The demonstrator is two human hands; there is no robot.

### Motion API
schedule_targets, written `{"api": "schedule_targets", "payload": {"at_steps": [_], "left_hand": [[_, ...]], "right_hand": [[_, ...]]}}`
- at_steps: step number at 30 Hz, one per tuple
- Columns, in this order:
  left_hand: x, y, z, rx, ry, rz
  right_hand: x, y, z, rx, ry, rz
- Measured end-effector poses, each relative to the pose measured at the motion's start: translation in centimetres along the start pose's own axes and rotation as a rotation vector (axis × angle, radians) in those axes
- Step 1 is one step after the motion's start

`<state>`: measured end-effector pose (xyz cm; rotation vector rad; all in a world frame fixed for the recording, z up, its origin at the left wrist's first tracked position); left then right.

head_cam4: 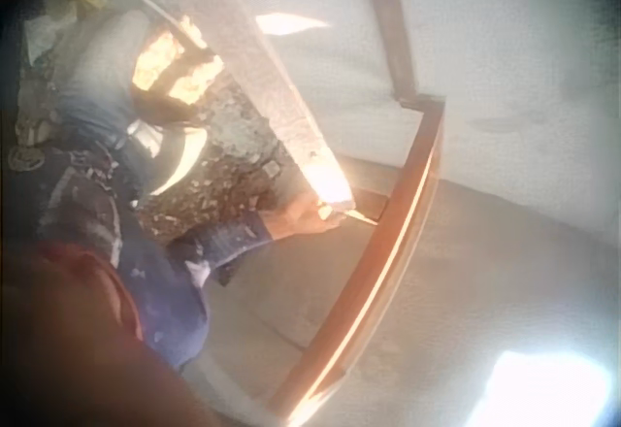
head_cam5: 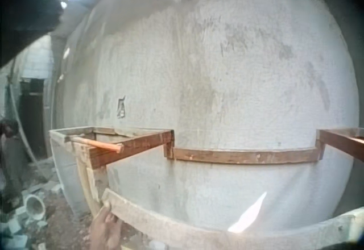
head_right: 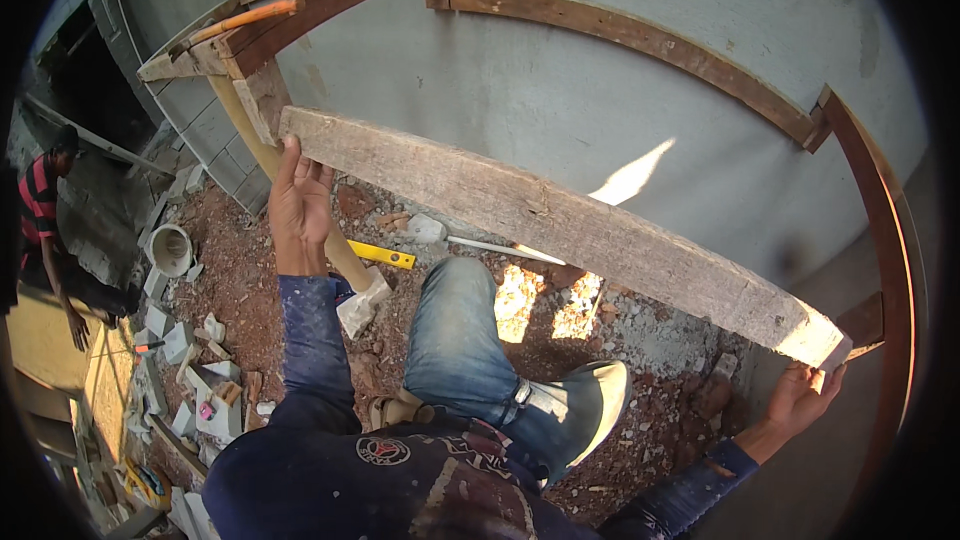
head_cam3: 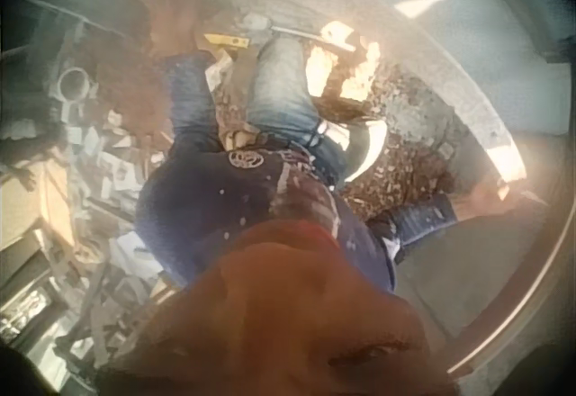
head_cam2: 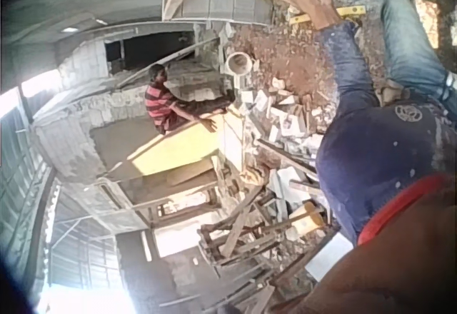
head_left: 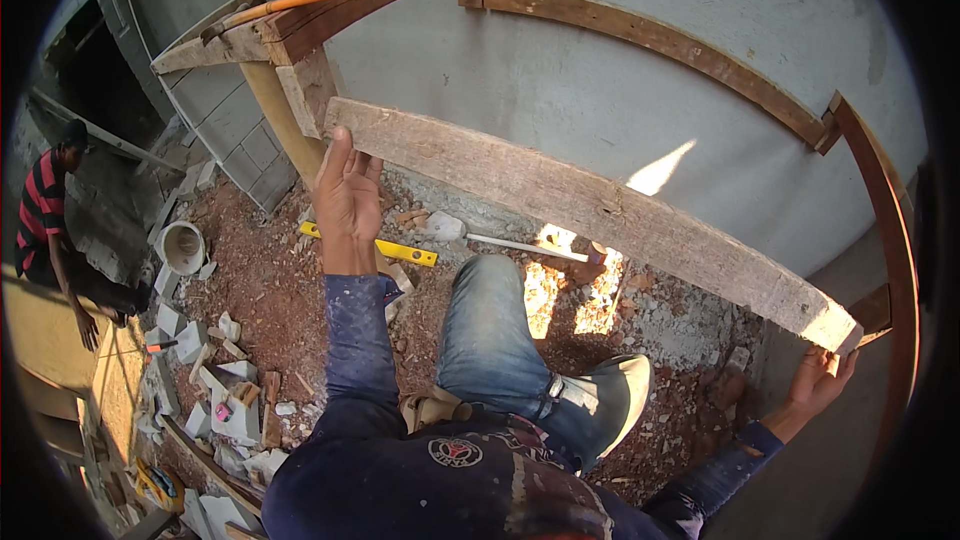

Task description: Measure, position, and nail wooden supports into a concrete wall to create a frame.

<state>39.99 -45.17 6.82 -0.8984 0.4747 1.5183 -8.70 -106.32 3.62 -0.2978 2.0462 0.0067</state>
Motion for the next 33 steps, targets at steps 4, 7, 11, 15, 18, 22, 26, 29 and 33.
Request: {"api": "schedule_targets", "payload": {"at_steps": [4, 7, 11, 15, 18, 22, 26, 29, 33], "left_hand": [[1.7, -1.6, -2.7, 0.129, 0.036, -0.063], [1.8, -2.3, -5.8, 0.277, 0.11, -0.064], [4.4, -3.9, -12.0, 0.398, 0.447, -0.148], [7.5, -3.1, -18.8, 0.508, 0.472, -0.076], [8.1, -1.0, -21.4, 0.628, 0.45, -0.035], [12.2, -2.2, -23.6, 0.632, 0.157, -0.007], [11.3, -0.6, -23.0, 0.773, 0.114, 0.095], [10.0, 0.8, -20.9, 0.706, 0.062, 0.112], [9.4, 1.2, -19.5, 0.665, 0.142, 0.16]], "right_hand": [[-0.2, 2.1, 1.4, -0.066, -0.148, -0.448], [-4.0, 8.8, 4.3, -0.309, -0.317, -0.65], [1.3, 12.0, 5.6, -0.283, -0.24, -0.605], [-6.6, 19.4, 10.4, -0.314, 0.255, -0.627], [-11.8, 23.4, 14.1, -0.293, 0.529, -0.604], [-19.9, 27.4, 18.3, -0.302, 0.573, -1.002], [-23.9, 29.6, 20.0, 0.033, 0.582, -1.188], [-24.7, 30.8, 19.8, 0.221, 0.551, -1.229], [-23.8, 31.6, 19.5, 0.208, 0.609, -1.167]]}}
Point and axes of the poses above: each hand's wrist, its own y-axis away from the middle knuckle, its own x-axis out of the back of the hand, z = x × y, the point moved 5 cm from there along -y, towards the middle knuckle, and after that the axes turned 2 degrees about -y, right-handed, at the moved point
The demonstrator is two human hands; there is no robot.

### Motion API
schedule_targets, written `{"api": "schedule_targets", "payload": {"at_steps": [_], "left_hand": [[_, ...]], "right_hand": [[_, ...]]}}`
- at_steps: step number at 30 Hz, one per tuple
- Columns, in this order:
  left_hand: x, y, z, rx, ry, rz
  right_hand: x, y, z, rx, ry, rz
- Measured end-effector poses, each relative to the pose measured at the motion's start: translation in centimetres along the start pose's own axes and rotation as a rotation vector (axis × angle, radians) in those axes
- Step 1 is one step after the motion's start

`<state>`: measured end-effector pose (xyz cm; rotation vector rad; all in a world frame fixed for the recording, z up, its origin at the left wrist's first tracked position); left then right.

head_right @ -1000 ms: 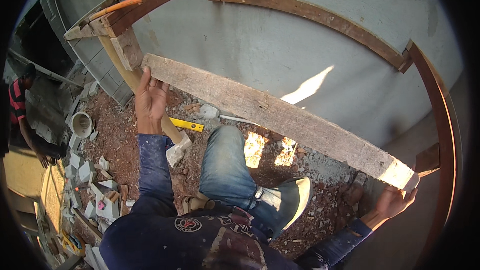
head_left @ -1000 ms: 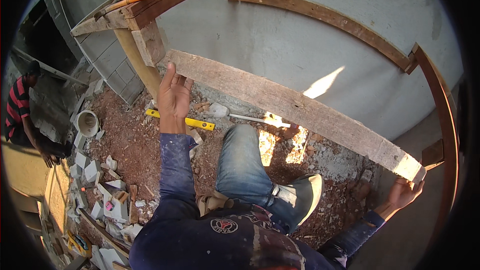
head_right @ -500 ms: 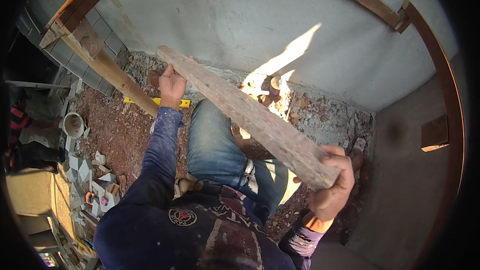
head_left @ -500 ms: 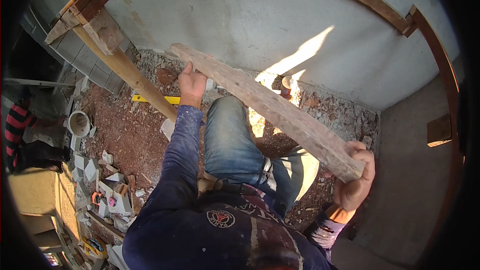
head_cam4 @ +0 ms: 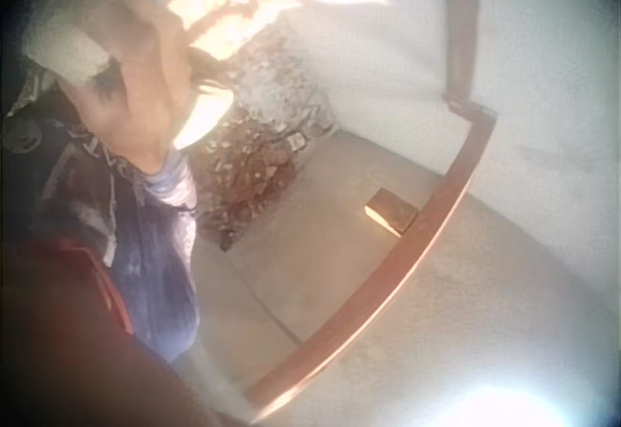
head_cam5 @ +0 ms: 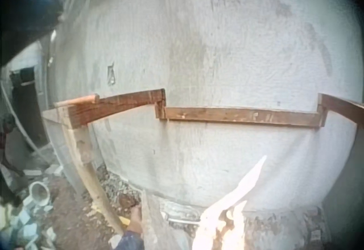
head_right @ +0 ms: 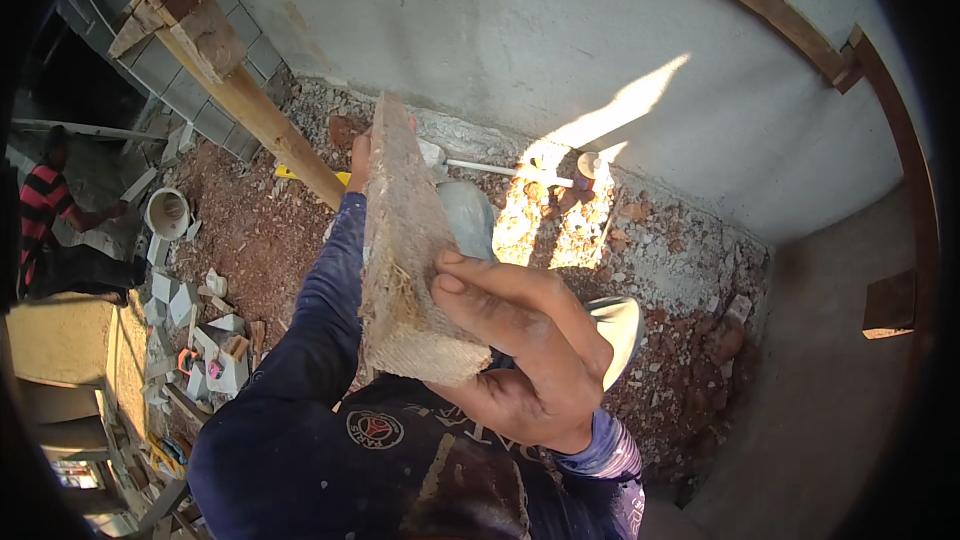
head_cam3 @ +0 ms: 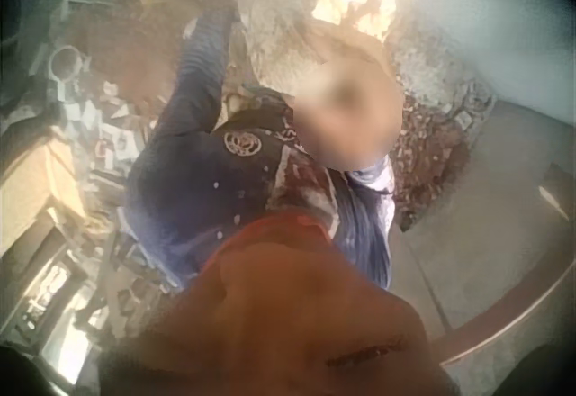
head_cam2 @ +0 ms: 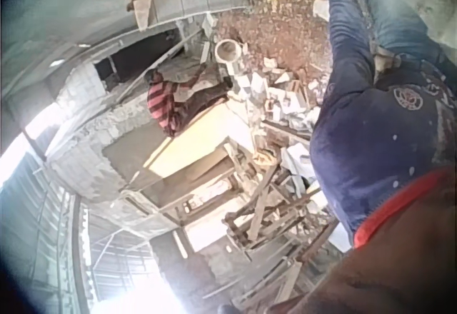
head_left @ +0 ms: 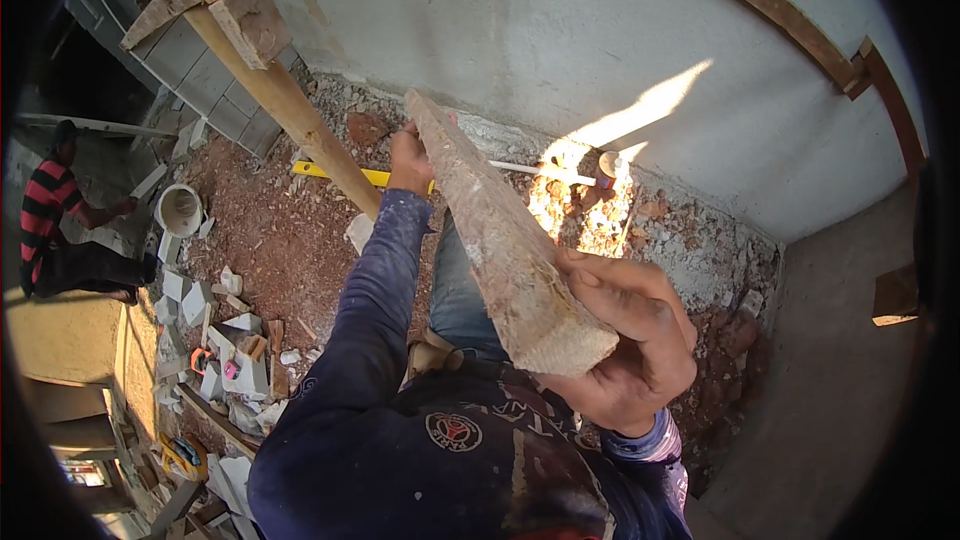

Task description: Measure, position, and nail wooden supports into a concrete wall to create a frame.

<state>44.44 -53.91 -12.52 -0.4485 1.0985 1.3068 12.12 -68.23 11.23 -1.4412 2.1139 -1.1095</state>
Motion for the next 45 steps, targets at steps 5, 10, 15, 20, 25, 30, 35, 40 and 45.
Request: {"api": "schedule_targets", "payload": {"at_steps": [5, 10, 15, 20, 25, 30, 35, 40, 45], "left_hand": [[2.1, -2.9, 0.2, 0.059, 0.113, 0.019], [4.1, -5.7, 0.5, -0.009, 0.047, 0.063], [3.3, -5.3, 0.4, -0.061, -0.102, 0.09], [5.2, -6.5, 0.9, 0.001, -0.043, 0.047], [6.6, -8.4, 0.3, 0.06, -0.024, -0.004], [6.4, -7.9, -0.6, 0.053, -0.04, 0.033], [5.7, -6.8, -0.7, 0.12, 0.079, 0.037], [3.9, -4.6, -0.4, 0.043, -0.001, 0.076], [4.4, -4.8, -0.3, 0.048, 0.028, 0.064]], "right_hand": [[0.2, 0.6, 0.4, 0.014, 0.108, -0.071], [-0.2, 1.0, 0.8, -0.08, 0.06, 0.024], [0.6, 0.5, 0.7, 0.01, 0.099, 0.124], [0.0, -0.2, -0.1, 0.043, 0.147, 0.087], [0.3, 0.3, 0.4, -0.08, 0.193, 0.044], [0.5, 0.1, 0.6, -0.1, 0.031, 0.069], [0.5, 0.3, 0.7, -0.067, -0.07, 0.054], [0.5, 0.5, 1.5, -0.088, 0.039, 0.123], [0.8, 0.7, 1.0, -0.069, 0.133, 0.074]]}}
Point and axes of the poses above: each hand's wrist, its own y-axis away from the middle knuckle, its own x-axis out of the back of the hand, z = x × y, the point moved 5 cm from there along -y, towards the middle knuckle, and after that the axes turned 2 degrees about -y, right-handed, at the moved point
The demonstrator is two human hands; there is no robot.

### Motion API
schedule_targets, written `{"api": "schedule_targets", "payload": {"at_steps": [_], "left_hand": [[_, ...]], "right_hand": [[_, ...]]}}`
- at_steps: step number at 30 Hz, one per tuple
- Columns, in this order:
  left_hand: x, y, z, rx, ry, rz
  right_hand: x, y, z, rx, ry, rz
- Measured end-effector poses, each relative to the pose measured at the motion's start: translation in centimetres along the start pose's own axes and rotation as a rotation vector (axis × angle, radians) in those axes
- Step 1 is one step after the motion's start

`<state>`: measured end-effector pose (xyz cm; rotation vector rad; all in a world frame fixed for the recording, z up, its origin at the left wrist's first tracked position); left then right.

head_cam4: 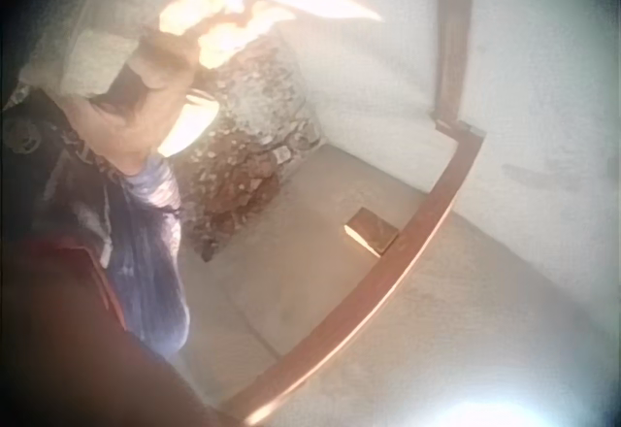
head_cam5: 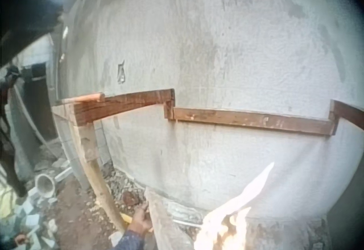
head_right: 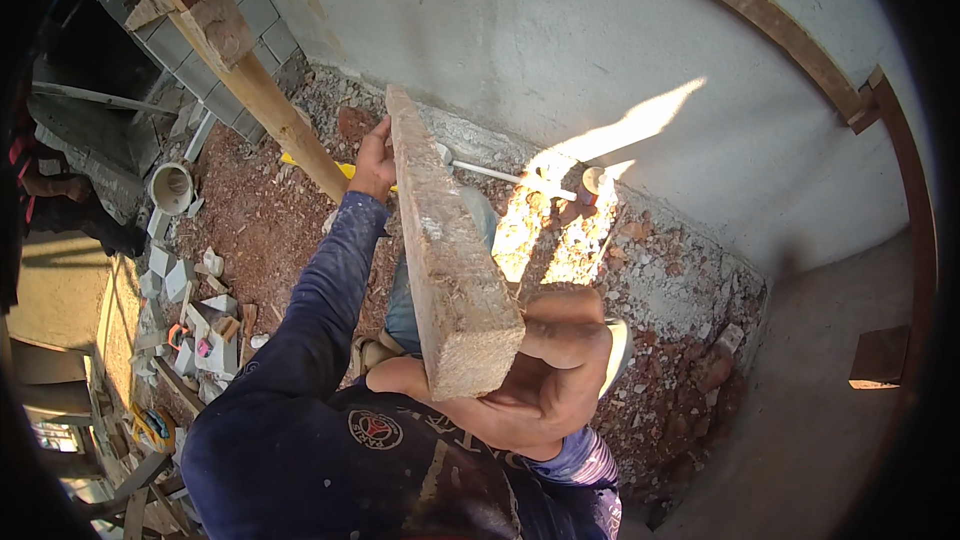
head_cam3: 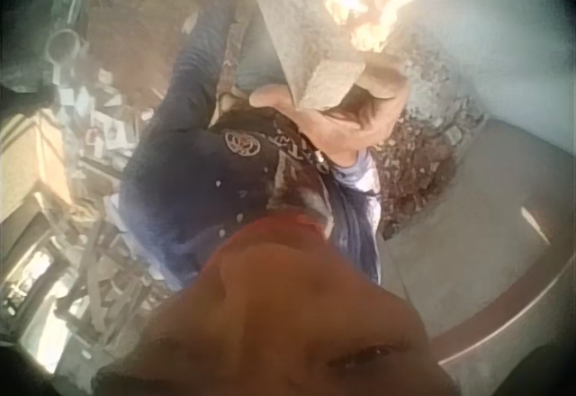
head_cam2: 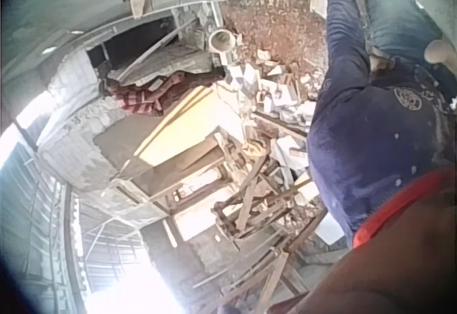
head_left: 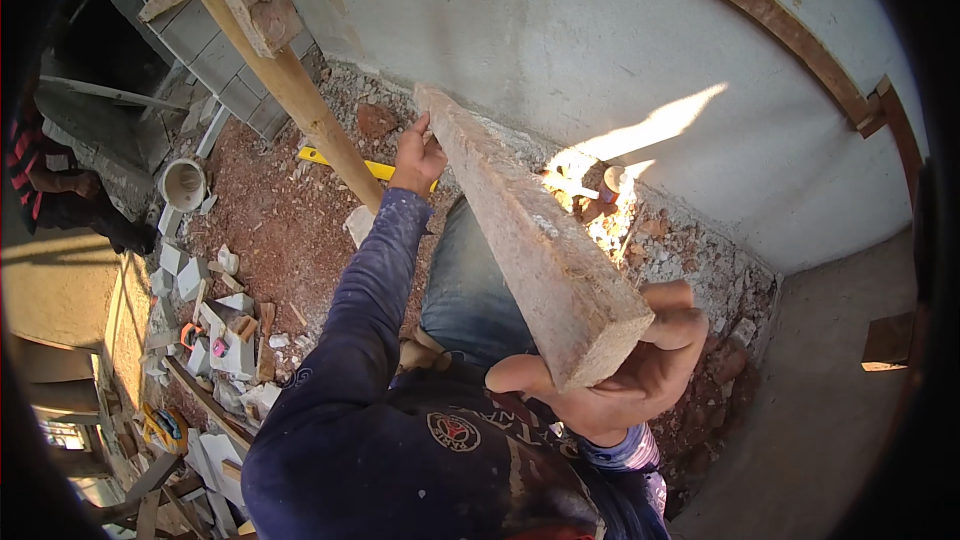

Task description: Measure, position, and nail wooden supports into a concrete wall to create a frame.

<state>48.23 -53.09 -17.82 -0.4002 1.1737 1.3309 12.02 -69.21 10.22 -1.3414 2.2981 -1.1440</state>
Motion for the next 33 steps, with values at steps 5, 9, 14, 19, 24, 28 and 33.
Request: {"api": "schedule_targets", "payload": {"at_steps": [5, 9, 14, 19, 24, 28, 33], "left_hand": [[2.6, -1.3, -0.1, -0.049, -0.013, -0.018], [2.0, 0.6, 0.2, -0.116, -0.015, 0.004], [1.8, 0.6, -0.2, -0.15, 0.029, -0.088], [-1.8, 2.9, -3.5, -0.126, -0.02, -0.09], [0.3, 3.3, -4.4, -0.126, -0.051, -0.058], [3.1, 2.9, -7.3, -0.061, 0.047, -0.05], [3.5, 5.6, -8.5, -0.019, 0.139, -0.037]], "right_hand": [[1.1, 1.8, 1.4, -0.078, 0.044, 0.054], [2.6, 2.9, 2.9, -0.275, -0.024, 0.264], [4.1, 4.6, 4.3, -0.261, -0.056, 0.312], [8.4, 7.5, 7.1, -0.291, 0.034, 0.423], [11.5, 8.9, 9.7, -0.168, 0.0, 0.251], [9.7, 6.3, 6.6, -0.121, 0.047, 0.318], [8.4, 4.9, 5.8, 0.139, 0.095, 0.318]]}}
Point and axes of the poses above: each hand's wrist, its own y-axis away from the middle knuckle, its own x-axis out of the back of the hand, z = x × y, the point moved 5 cm from there along -y, towards the middle knuckle, and after that the axes turned 2 degrees about -y, right-handed, at the moved point
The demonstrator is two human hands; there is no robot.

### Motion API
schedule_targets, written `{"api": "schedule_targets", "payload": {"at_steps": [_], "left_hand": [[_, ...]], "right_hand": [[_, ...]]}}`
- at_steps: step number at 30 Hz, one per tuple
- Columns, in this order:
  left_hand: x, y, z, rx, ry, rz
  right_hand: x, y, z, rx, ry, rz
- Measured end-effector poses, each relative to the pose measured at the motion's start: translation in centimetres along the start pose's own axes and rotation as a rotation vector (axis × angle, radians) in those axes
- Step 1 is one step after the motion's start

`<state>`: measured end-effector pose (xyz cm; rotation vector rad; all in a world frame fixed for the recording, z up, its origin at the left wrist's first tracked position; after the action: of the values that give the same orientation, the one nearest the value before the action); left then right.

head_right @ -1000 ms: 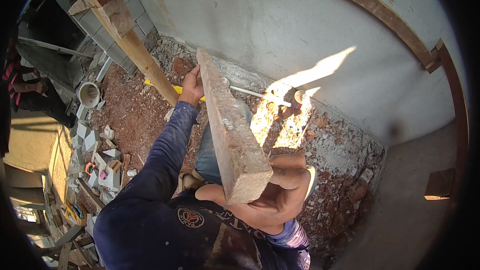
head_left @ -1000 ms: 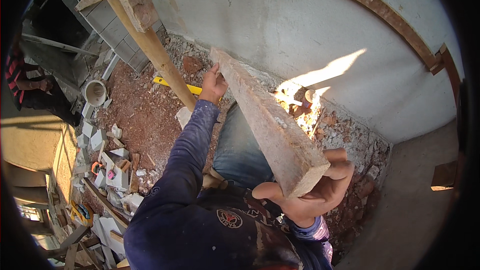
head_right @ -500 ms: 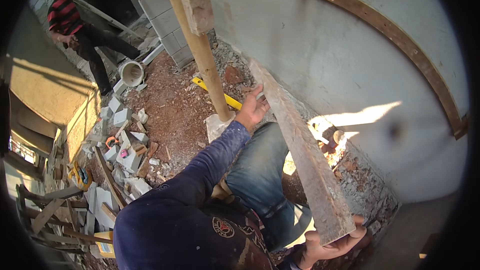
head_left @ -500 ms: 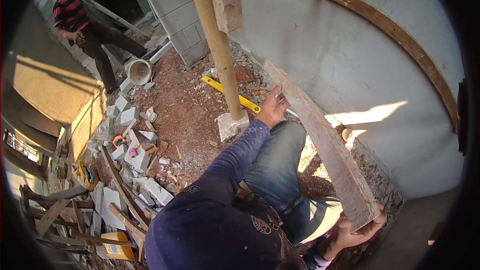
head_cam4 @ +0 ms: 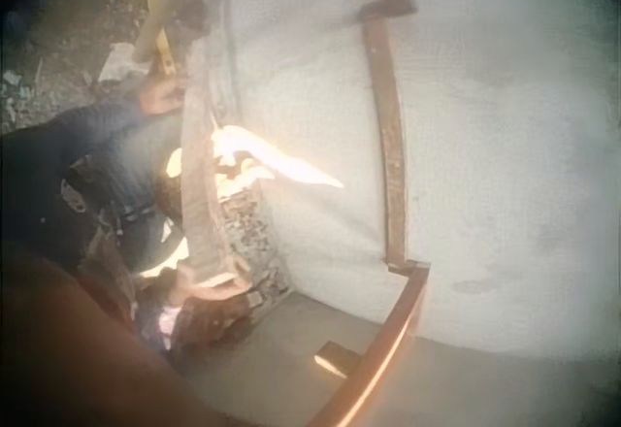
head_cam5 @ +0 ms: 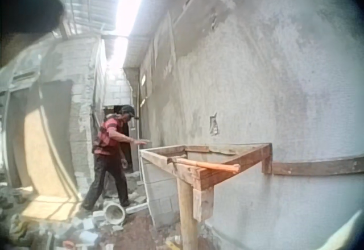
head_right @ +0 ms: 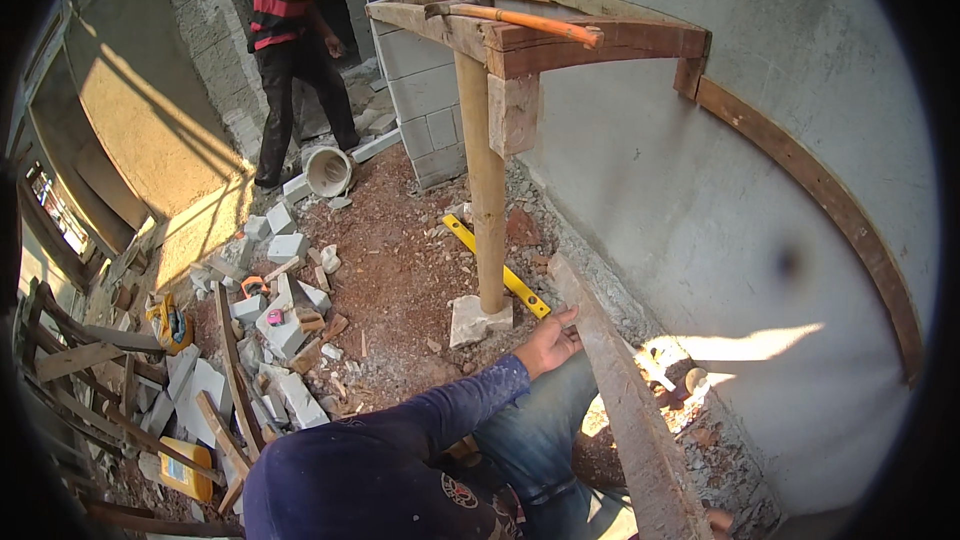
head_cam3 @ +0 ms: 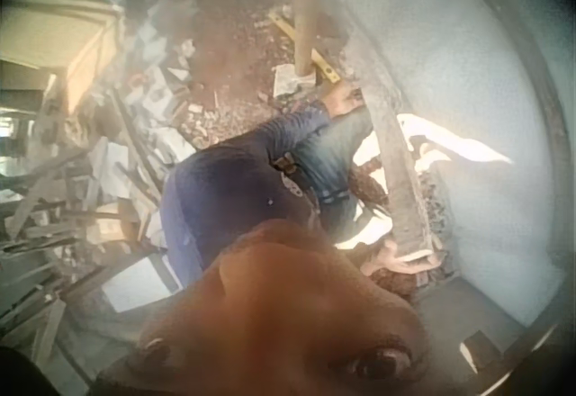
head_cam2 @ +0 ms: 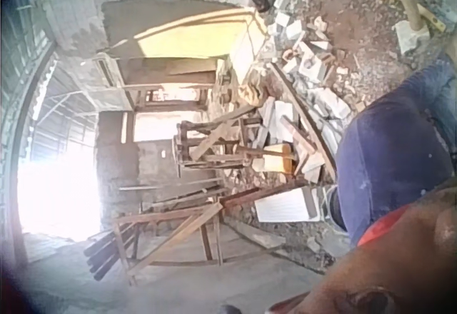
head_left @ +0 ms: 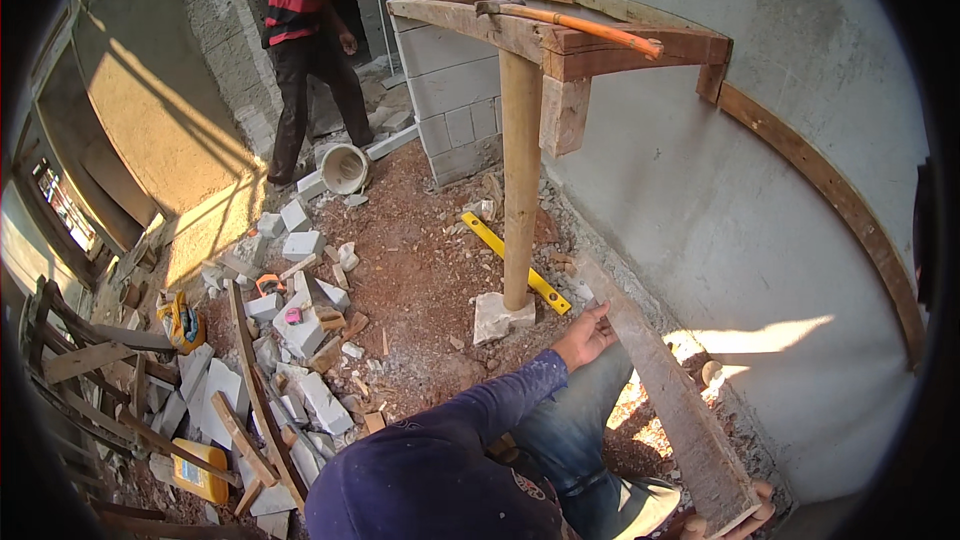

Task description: Measure, position, and nail wooden supports into a concrete wall to create a frame.

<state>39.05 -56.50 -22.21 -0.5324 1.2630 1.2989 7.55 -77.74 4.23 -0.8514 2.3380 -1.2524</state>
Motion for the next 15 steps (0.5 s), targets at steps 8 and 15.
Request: {"api": "schedule_targets", "payload": {"at_steps": [8, 15], "left_hand": [[0.2, 2.0, -1.0, 0.045, 0.013, 0.071], [1.9, 1.6, -0.6, 0.036, 0.038, 0.031]], "right_hand": [[-1.9, -1.8, 2.4, -0.116, 0.254, 0.018], [-3.9, -3.8, 2.9, -0.022, -0.204, 0.028]]}}
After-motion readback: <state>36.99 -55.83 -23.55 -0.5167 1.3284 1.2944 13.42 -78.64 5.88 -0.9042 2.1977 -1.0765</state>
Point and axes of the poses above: each hand's wrist, its own y-axis away from the middle knuckle, its own x-axis out of the back of the hand, z = x × y, the point moved 5 cm from there along -y, towards the middle knuckle, and after that the axes turned 2 degrees about -y, right-handed, at the moved point
